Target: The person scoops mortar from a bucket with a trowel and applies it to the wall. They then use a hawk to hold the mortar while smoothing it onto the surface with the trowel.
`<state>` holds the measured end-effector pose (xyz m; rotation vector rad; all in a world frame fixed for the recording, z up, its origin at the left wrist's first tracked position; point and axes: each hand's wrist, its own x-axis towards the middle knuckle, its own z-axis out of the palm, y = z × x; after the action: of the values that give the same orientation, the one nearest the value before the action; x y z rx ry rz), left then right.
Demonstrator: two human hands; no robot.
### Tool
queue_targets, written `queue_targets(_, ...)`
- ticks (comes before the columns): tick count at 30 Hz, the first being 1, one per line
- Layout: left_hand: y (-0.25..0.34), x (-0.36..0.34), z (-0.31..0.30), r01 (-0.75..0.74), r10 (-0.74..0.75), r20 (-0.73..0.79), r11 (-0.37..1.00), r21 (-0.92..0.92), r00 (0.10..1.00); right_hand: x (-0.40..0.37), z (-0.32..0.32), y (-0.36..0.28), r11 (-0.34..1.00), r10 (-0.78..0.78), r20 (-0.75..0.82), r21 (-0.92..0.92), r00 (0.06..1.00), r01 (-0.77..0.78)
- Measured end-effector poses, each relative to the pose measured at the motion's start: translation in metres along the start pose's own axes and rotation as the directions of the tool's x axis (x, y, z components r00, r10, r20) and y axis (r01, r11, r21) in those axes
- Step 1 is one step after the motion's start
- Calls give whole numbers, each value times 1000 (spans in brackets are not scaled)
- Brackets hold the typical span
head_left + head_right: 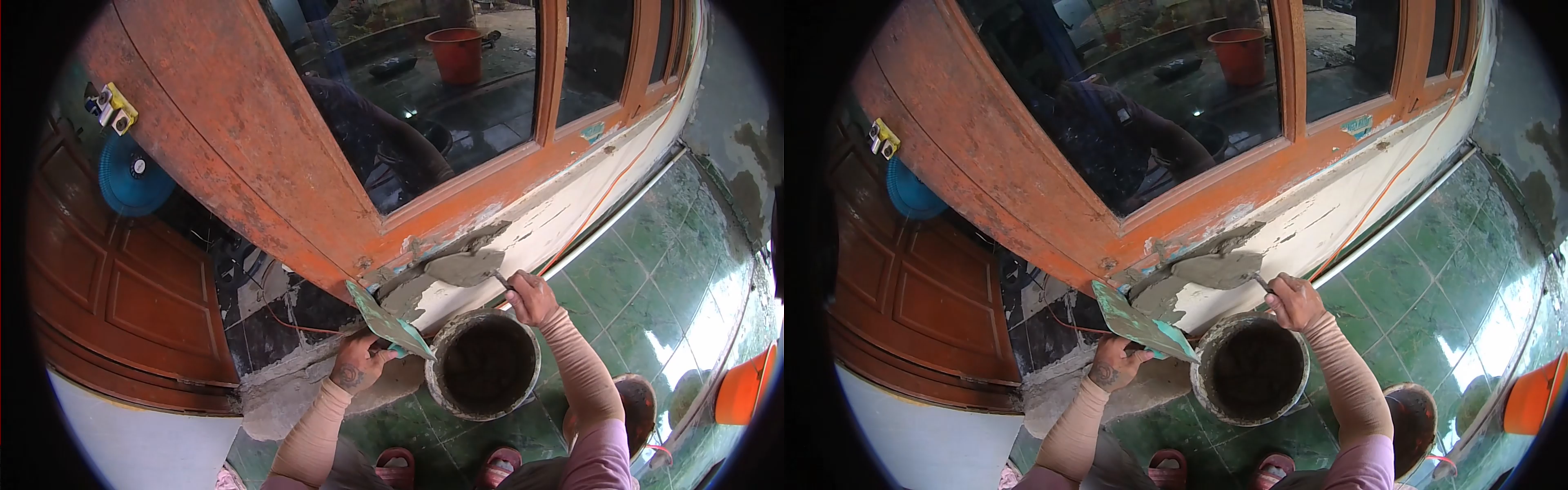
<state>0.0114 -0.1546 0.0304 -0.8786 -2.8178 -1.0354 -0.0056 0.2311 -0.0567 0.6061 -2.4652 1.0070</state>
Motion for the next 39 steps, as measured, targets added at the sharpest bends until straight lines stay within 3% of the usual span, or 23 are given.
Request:
queue_targets(2, -1, -1, 0, 85, -85, 56, 996, -3, 995, -2, -7, 5, 1000, 13, -30, -2, 999, -13)
queue_targets(5, -3, 0, 2, 16, -15, 8, 999, -40, 1000, -6, -17, 12, 998, 49, -73, 30, 996, -47)
queue_targets(13, 0, 1, 1, 57, -57, 14, 998, -31, 998, -22, -26, 38, 989, 140, -253, 72, 957, -126)
queue_targets(15, -3, 0, 2, 43, -43, -2, 998, -39, 999, -29, -29, 44, 964, 259, -307, 144, 916, -225)
queue_targets(19, -1, 0, 1, 60, -59, 17, 998, -10, 998, -40, -40, 36, 974, 219, -321, 128, 921, -188)
queue_targets(21, -2, 0, 2, 72, -72, 21, 997, -10, 997, -41, -43, 20, 982, 188, -292, 87, 938, -169)
queue_targets(23, -7, -1, 4, 29, -29, -7, 1000, 0, 1000, -36, -41, 0, 998, 43, -205, 43, 978, -35)
queue_targets(25, 3, 1, 0, 81, -81, 16, 996, -33, 997, -33, -31, -8, 1000, 24, -159, 1, 987, -25)
queue_targets(28, 5, 0, -2, 145, -143, 61, 989, -32, 988, -24, -15, -17, 995, -58, 39, -83, 998, 61)
queue_targets(36, -2, -3, 2, 199, -198, 100, 980, -3, 975, -18, 15, -29, 994, -85, 138, -63, 987, 94)
queue_targets(39, -3, -2, 3, 114, -115, 38, 993, 15, 993, -18, 33, -32, 989, -145, 127, -5, 981, 147)
